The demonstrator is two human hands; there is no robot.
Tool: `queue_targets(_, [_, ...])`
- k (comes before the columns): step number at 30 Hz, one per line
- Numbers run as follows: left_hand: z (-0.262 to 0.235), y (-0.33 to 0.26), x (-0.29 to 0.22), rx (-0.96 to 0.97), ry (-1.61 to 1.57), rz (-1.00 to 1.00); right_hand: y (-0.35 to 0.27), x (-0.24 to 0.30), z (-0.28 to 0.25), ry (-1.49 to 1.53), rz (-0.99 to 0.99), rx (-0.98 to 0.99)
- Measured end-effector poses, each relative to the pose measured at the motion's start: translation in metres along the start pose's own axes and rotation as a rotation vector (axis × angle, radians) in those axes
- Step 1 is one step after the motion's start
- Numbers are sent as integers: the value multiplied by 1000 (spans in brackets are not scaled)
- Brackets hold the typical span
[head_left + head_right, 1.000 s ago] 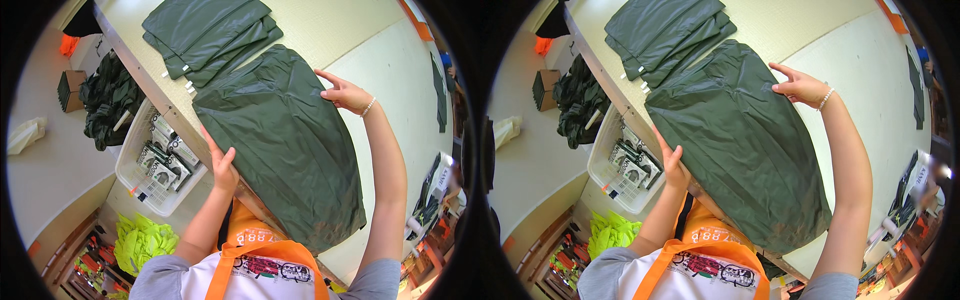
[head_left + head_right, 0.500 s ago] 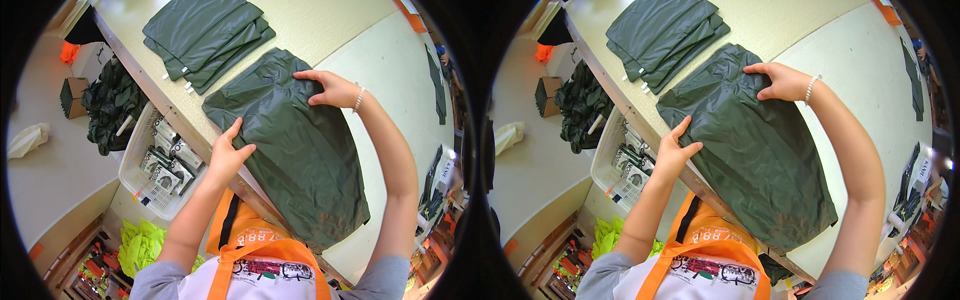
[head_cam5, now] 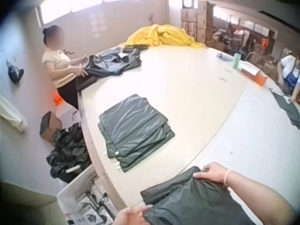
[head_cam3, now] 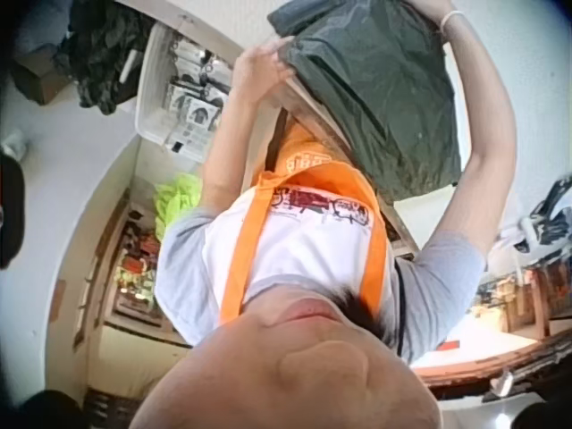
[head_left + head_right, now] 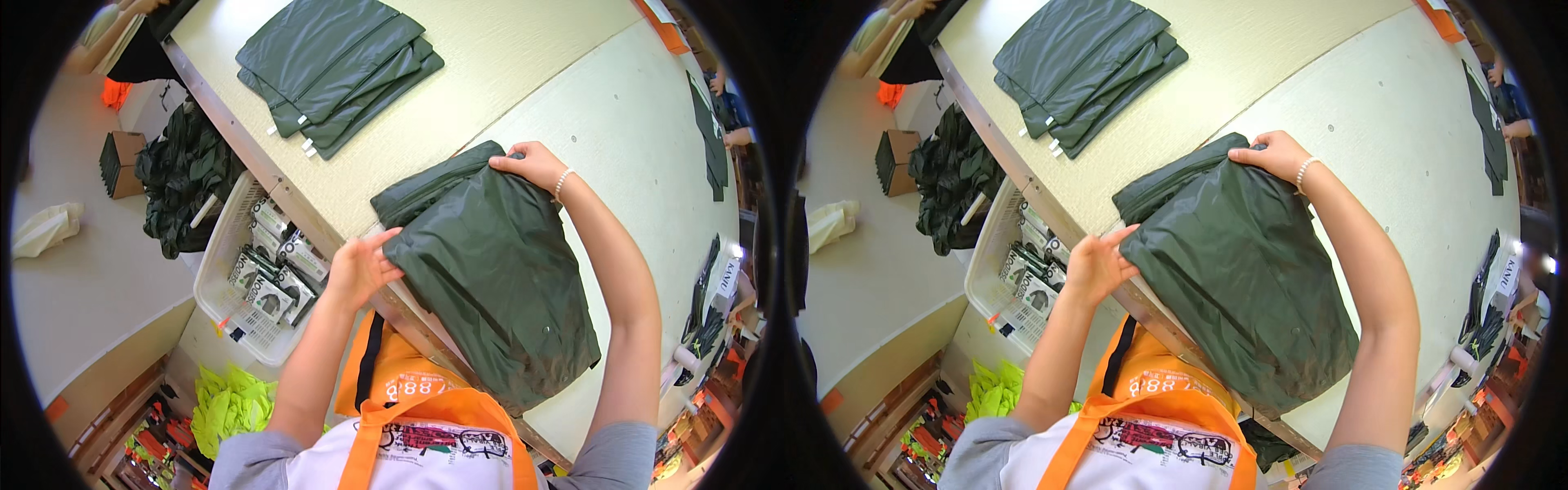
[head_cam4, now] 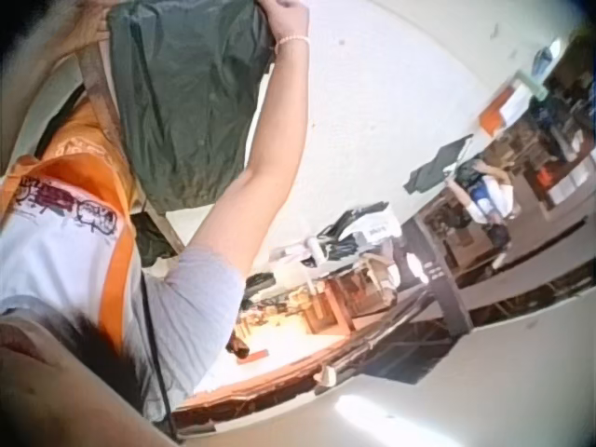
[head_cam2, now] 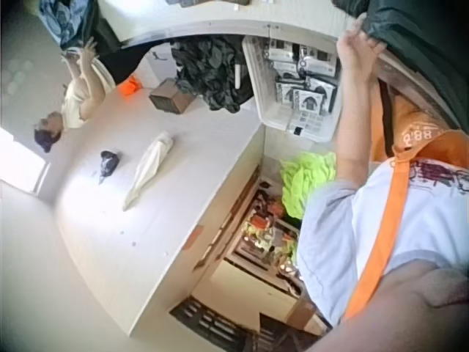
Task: The person folds a dark green jacket on a white table. They smooth the fabric, fold the sleeves inward, and fold the body into a compact rectangle. The folded jacket is placed on a stack of similar items.
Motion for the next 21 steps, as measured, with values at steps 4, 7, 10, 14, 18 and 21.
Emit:
queue_targets(4, [-18,-7,9,-206,754,466,-26,-3,-13,352,-76,100])
queue_targets(7, [-15,-2,12,-341,864,640,-40,-22,-11,305,-111,33])
queue_targets(10, [-6,-2,13,-318,827,815,-53,-35,-6,126,-33,-200])
queue_targets(14, [-19,26,14,-294,476,366,-50,-52,13,62,31,-407])
queue_targets(18, [-28,39,18,-64,107,178,-46,-55,18,344,84,-280])
queue_targets(21, [-29,21,18,28,-24,234,-47,-63,13,309,80,-203])
Point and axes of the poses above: each hand's wrist, its own y-axis towards the middle knuckle, its own z-axis out of the palm, x = y × z, the point moved 3 cm from there along y, towards the middle knuckle, and after that the axes turned 2 degrees about -z, right-handed, at the moved point
